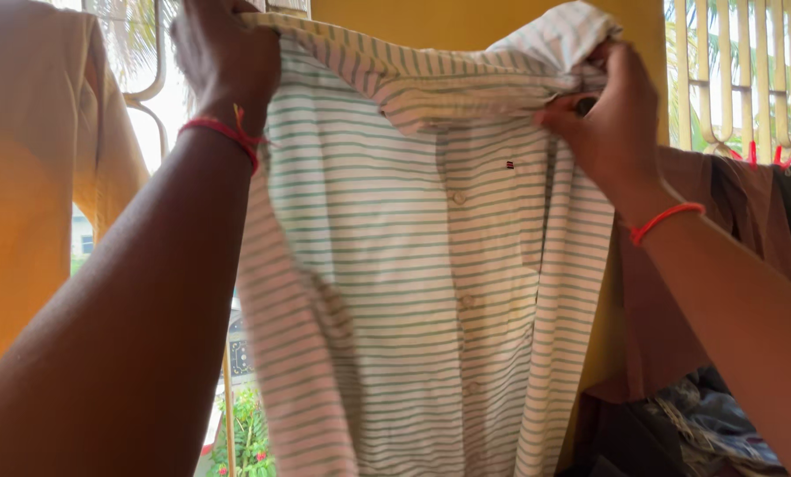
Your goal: The person hangs a striped shirt on a clothesline using clothespins. They first attempt to hang the shirt alongside a dark garment, then remove the dark garment to make space. Finally, they secure the striped shirt to the line with multiple clothespins.
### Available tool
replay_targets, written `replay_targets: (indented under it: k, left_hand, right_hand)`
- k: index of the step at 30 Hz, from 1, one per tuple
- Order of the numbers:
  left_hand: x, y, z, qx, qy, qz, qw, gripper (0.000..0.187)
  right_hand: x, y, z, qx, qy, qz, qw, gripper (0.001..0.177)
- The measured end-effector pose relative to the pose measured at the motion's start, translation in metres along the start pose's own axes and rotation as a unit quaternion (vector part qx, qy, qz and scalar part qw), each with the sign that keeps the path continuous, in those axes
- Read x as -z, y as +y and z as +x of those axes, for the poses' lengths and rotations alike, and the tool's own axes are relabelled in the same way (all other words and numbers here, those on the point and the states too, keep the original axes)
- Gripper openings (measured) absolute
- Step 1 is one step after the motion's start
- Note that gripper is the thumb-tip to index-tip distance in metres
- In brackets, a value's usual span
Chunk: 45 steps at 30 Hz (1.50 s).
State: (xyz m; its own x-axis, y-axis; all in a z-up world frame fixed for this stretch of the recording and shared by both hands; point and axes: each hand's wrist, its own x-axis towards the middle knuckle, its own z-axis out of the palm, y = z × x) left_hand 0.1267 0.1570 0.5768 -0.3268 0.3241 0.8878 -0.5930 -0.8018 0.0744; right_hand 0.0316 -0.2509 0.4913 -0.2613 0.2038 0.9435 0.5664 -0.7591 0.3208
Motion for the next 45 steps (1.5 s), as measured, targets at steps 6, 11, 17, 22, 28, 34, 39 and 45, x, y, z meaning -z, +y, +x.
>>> replay_targets:
  k: [6,11,17,22,28,34,39,45]
  left_hand:
    - [0.012,0.031,-0.007,0.020,-0.042,-0.022,0.999,0.039]
    - [0.039,0.083,-0.047,-0.044,-0.053,-0.146,0.987,0.058]
    - [0.043,0.094,-0.077,-0.290,-0.022,0.046,0.956,0.041]
    - [0.016,0.080,-0.073,-0.221,-0.099,0.198,0.950,0.078]
    - [-0.015,0.063,-0.025,-0.198,-0.043,0.267,0.942,0.087]
    - [-0.033,0.050,0.008,-0.252,-0.046,0.202,0.945,0.071]
    - [-0.041,0.042,0.008,-0.318,-0.045,0.226,0.920,0.037]
    - [-0.082,0.048,0.004,-0.276,-0.004,0.325,0.905,0.040]
  right_hand:
    - [-0.028,0.008,-0.004,0.002,0.045,-0.084,0.995,0.064]
    - [-0.044,0.031,0.019,-0.004,0.117,-0.122,0.986,0.051]
    - [-0.071,0.057,0.028,-0.065,0.205,-0.090,0.972,0.035]
    - [-0.064,0.067,0.024,0.052,0.167,-0.039,0.984,0.026]
    - [-0.045,0.087,0.045,0.194,0.016,-0.133,0.972,0.060]
    - [-0.049,0.123,0.064,0.243,-0.028,-0.247,0.937,0.072]
    - [-0.050,0.151,0.055,0.206,-0.038,-0.233,0.950,0.078]
    - [-0.071,0.172,0.043,0.202,-0.022,-0.260,0.944,0.070]
